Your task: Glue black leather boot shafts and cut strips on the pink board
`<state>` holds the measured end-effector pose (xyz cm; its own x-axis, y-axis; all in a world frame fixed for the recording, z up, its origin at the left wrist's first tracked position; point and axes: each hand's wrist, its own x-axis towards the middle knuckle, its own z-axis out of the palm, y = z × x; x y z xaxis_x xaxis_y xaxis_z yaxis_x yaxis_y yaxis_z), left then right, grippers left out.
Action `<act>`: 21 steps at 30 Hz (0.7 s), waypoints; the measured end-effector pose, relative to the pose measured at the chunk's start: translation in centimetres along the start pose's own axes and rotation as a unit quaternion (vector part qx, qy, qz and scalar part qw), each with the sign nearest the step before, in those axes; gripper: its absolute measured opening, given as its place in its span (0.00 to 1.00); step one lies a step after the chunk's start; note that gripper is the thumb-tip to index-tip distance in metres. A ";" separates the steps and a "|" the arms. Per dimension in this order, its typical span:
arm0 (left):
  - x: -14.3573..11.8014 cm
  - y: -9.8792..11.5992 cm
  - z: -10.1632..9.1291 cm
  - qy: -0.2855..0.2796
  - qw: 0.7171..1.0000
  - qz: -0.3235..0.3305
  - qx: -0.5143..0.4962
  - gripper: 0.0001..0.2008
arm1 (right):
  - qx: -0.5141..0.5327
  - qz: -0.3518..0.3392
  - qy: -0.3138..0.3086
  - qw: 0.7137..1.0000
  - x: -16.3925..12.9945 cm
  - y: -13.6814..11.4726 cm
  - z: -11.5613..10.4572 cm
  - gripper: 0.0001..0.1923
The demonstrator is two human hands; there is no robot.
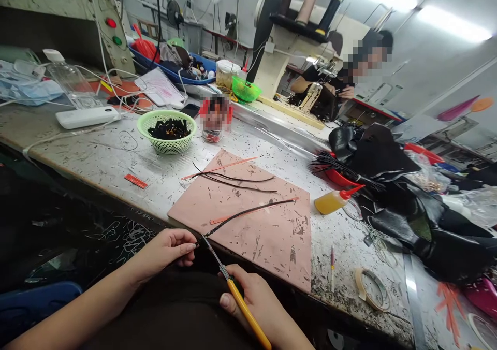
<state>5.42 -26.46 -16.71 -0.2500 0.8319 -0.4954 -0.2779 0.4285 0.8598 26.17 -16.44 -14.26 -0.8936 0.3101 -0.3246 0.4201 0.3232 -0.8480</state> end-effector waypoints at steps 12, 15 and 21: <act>0.2 0.7 0.7 0.026 0.999 0.013 -0.018 0.11 | -0.023 0.009 0.006 1.000 0.4 0.1 0.3 0.29; 0.5 0.8 1.0 0.041 0.999 0.017 -0.031 0.11 | -0.038 0.020 0.018 0.999 0.4 0.3 0.5 0.30; 0.9 0.7 1.8 0.070 0.995 0.024 -0.065 0.10 | -0.041 0.020 0.038 0.998 0.5 0.6 0.6 0.30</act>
<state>6.70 -24.74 -16.34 -0.3906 0.7894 -0.4736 -0.3768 0.3323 0.8646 25.84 -16.62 -15.17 -0.8625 0.3898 -0.3228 0.4701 0.3806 -0.7964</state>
